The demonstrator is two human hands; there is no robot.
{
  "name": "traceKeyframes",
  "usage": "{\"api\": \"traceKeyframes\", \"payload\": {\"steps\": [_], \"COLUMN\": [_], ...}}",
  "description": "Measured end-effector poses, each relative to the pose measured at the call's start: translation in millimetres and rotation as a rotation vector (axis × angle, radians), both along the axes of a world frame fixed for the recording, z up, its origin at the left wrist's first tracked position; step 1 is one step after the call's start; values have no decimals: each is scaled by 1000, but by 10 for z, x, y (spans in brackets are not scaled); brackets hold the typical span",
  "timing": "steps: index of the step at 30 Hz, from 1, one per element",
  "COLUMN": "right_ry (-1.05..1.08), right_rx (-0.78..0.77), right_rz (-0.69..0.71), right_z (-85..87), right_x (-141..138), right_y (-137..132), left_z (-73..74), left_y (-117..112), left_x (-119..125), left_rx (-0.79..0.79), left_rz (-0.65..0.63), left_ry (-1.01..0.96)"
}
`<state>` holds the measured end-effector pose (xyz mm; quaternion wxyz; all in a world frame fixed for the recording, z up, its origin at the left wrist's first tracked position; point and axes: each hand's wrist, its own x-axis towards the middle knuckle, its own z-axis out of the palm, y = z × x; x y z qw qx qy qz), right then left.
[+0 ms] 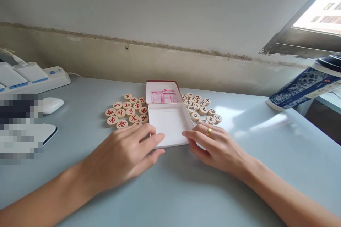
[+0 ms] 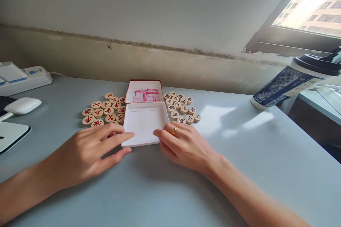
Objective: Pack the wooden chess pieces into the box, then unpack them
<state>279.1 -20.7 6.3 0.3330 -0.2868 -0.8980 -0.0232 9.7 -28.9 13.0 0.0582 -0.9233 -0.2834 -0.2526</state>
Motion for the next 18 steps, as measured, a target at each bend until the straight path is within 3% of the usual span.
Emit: {"api": "traceKeyframes", "payload": {"steps": [4, 7, 13, 15, 16, 18], "right_ry": [230, 165, 252, 306, 317, 231], "right_rx": [71, -12, -98, -271, -446, -982], "right_rz": [9, 48, 264, 308, 321, 248], "right_z": [82, 149, -23, 16, 76, 255], "right_x": [40, 64, -49, -78, -80, -61], "right_y": [-215, -314, -262, -250, -248, -240], "left_z": [49, 54, 54, 78, 94, 132], "left_y": [44, 66, -64, -148, -183, -222], "left_x": [-60, -89, -100, -81, -66, -35], "left_rx": [22, 48, 79, -16, -96, -393], "left_rz": [-109, -158, -298, -333, -345, -323], "left_ry": [-63, -143, -237, -163, -141, -140]}}
